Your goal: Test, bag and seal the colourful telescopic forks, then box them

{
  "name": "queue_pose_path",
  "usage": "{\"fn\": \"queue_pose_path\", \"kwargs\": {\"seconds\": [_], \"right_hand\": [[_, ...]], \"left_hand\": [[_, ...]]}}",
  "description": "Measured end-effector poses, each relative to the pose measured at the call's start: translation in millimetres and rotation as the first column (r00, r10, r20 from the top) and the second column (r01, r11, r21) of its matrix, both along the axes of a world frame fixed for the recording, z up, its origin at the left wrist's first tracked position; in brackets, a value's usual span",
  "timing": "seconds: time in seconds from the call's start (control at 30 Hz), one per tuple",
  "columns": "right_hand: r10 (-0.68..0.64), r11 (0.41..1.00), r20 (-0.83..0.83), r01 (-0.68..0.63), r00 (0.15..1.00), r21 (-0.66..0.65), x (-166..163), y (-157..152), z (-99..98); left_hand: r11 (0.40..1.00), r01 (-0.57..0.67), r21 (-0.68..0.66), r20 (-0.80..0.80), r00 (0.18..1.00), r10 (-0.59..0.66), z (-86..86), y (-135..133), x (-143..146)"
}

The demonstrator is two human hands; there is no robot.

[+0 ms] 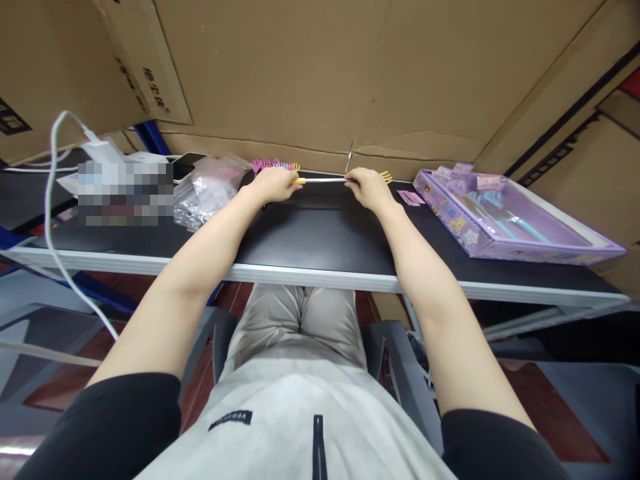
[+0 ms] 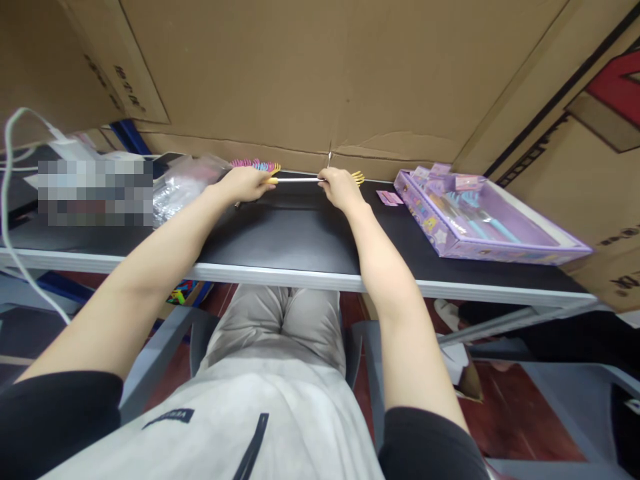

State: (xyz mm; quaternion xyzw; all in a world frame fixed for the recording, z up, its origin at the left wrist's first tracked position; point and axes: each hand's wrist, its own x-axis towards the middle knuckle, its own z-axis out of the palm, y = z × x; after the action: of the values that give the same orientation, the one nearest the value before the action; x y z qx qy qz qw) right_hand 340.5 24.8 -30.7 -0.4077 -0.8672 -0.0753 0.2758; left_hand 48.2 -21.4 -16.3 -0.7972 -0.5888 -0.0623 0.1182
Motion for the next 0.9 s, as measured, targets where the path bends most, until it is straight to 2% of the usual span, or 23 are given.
{"fn": "queue_pose_path", "kwargs": {"seconds": [0.27,0.47,0.7,0.9], "right_hand": [[-0.008,1.000,0.004,0.008,1.000,0.005,-2,-6,3.4],[-0.007,1.000,0.009,0.007,1.000,0.026,-2,-9,5.1],[0.025,0.998,-0.021,-0.024,0.999,0.055,0,-6,2.5],[0.002,0.998,0.007,-0.002,1.000,0.060,-2,-8,5.9]], "left_hand": [[1.000,-0.005,0.007,0.045,0.999,0.005,1.6,-3,1],[1.000,-0.002,0.029,-0.038,0.999,0.003,5.8,-9,2],[0.999,0.005,0.036,-0.001,1.000,-0.005,8.1,-12,3],[0.999,0.023,0.045,-0.056,0.998,-0.021,10.2,-14,3]]}}
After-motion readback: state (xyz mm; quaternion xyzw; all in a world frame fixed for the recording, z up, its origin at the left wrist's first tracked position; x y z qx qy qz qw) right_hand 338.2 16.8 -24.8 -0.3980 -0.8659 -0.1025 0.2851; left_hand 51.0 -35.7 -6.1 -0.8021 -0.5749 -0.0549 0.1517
